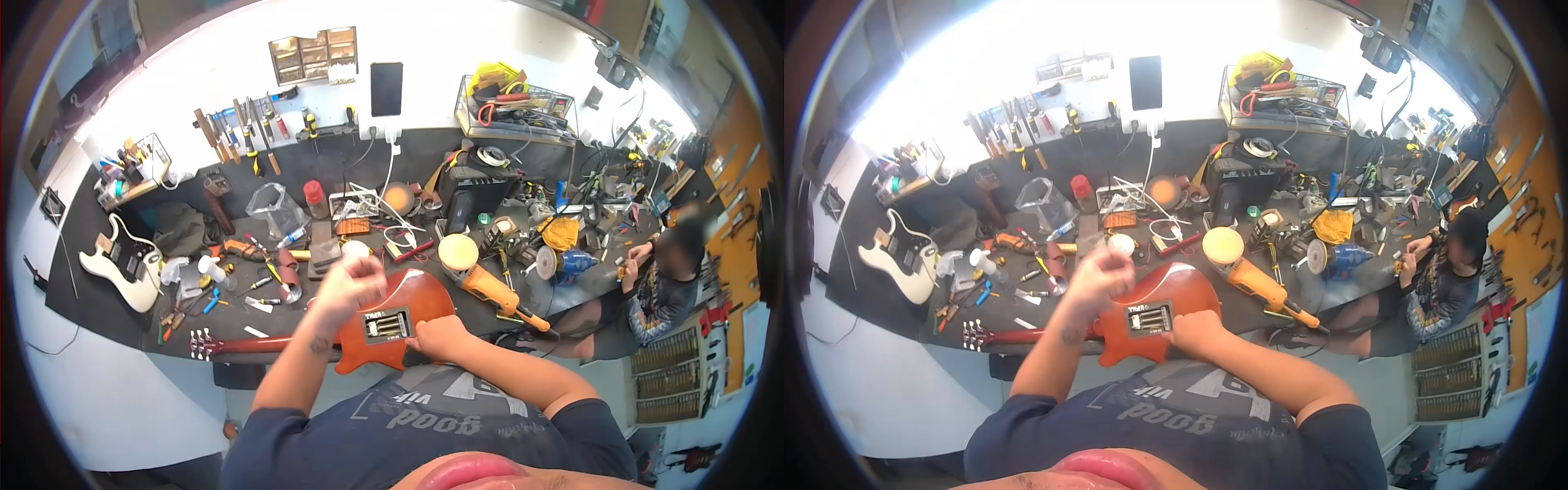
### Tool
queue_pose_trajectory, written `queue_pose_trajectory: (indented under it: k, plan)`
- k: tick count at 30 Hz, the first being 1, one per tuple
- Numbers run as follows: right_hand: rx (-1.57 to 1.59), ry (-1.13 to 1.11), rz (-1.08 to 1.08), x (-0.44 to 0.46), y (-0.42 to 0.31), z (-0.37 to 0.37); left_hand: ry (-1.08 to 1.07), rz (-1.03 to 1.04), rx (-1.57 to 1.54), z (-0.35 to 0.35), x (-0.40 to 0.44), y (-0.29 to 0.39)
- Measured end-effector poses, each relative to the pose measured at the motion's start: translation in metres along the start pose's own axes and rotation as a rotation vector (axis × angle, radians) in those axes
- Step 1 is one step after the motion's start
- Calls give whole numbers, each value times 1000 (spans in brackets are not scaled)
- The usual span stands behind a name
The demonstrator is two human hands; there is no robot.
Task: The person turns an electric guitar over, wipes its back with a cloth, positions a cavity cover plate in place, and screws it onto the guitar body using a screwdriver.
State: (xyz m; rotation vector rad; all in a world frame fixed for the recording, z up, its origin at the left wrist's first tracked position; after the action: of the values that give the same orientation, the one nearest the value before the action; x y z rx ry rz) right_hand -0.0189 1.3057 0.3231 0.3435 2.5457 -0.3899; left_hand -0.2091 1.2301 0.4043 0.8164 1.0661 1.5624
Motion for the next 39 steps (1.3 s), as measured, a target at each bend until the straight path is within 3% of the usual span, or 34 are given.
queue_pose_trajectory:
  k: [3, 7, 11, 13, 15, 18, 22, 25, 27, 28, 29, 35, 39]
  plan:
    - [-35, 9, -11, -5, -11, -19, -97, -193, -135, 36, -54, -79]
    - [-145, 171, -186, 19, -6, 12, -87, -273, 93, 58, -100, -88]
    - [-131, 106, -56, 17, -11, -4, -79, -306, 8, 59, -129, -85]
    - [-142, 91, -42, 19, -8, -7, -37, -317, -14, 54, -140, -88]
    - [-164, 250, -87, 11, -9, -13, 29, -292, -72, 45, -147, -97]
    - [-135, 320, -243, 15, -6, -6, 192, -226, -154, 19, -153, -124]
    - [-197, -29, -87, 24, -6, -8, 417, -223, -50, -35, -157, -186]
    - [-215, -23, -70, 18, -5, -13, 483, -294, -21, -57, -160, -234]
    - [-202, 119, -115, 14, -3, -10, 486, -314, -15, -61, -158, -254]
    - [-197, 195, -141, 11, -5, -14, 510, -312, -146, -58, -158, -262]
    - [-168, 123, -134, 15, -3, -12, 533, -305, -272, -55, -157, -267]
    - [-112, -141, 6, 19, -2, 4, 437, -341, -321, -44, -144, -268]
    - [-48, 132, -98, 4, -11, -2, 357, -366, -215, -40, -128, -267]
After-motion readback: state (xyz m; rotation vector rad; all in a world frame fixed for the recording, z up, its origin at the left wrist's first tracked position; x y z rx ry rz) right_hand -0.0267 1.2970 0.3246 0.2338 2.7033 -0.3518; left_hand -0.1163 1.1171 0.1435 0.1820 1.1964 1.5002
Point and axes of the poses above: each hand's wrist, its own x-axis towards the middle knuckle, its own z-axis out of the palm, y = z × x, the point moved 7 cm from there along x, towards the middle knuckle, and after that the axes turned 9 degrees about -y, right-handed, at the moved point
